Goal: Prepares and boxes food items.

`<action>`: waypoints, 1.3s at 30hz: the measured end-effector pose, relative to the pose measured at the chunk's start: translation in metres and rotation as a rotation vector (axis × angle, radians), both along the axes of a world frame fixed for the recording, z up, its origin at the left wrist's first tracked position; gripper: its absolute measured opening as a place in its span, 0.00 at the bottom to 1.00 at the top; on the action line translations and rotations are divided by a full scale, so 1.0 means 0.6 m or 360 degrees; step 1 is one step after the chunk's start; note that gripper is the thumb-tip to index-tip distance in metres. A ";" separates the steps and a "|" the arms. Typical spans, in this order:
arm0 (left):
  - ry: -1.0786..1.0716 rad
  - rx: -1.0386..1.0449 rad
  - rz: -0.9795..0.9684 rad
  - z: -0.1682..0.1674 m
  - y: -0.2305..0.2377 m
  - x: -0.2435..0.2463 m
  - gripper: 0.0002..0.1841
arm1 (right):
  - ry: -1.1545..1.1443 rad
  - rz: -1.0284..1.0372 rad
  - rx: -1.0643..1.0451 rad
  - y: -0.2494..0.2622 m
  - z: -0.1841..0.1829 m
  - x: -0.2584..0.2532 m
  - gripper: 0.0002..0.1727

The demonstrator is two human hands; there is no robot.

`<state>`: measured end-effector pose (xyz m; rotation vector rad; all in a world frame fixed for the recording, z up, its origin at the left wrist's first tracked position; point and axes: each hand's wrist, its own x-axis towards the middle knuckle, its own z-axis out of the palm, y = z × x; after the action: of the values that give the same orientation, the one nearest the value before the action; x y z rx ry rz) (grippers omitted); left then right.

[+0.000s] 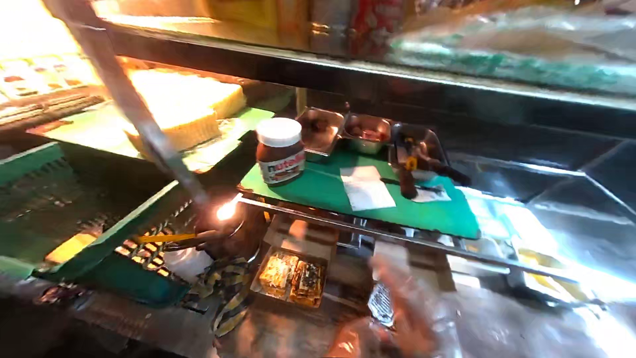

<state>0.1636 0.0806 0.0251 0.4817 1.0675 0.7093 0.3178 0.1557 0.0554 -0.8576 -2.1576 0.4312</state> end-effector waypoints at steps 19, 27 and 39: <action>0.0506 -0.0419 -0.0790 0.098 0.088 0.056 0.10 | 0.0252 -0.0704 -0.0302 -0.103 -0.221 0.115 0.26; 0.2445 0.0500 -0.1995 0.135 0.068 0.107 0.18 | 0.0377 -0.0746 -0.0488 -0.115 -0.185 0.121 0.27; 0.2874 0.0736 -0.2140 0.150 0.049 0.143 0.22 | 0.0343 -0.0656 -0.0816 -0.098 -0.224 0.095 0.27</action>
<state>0.2494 0.1100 0.1152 2.1649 1.7117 -1.0316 0.3745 0.0970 -0.0790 -1.4299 -1.6327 0.8359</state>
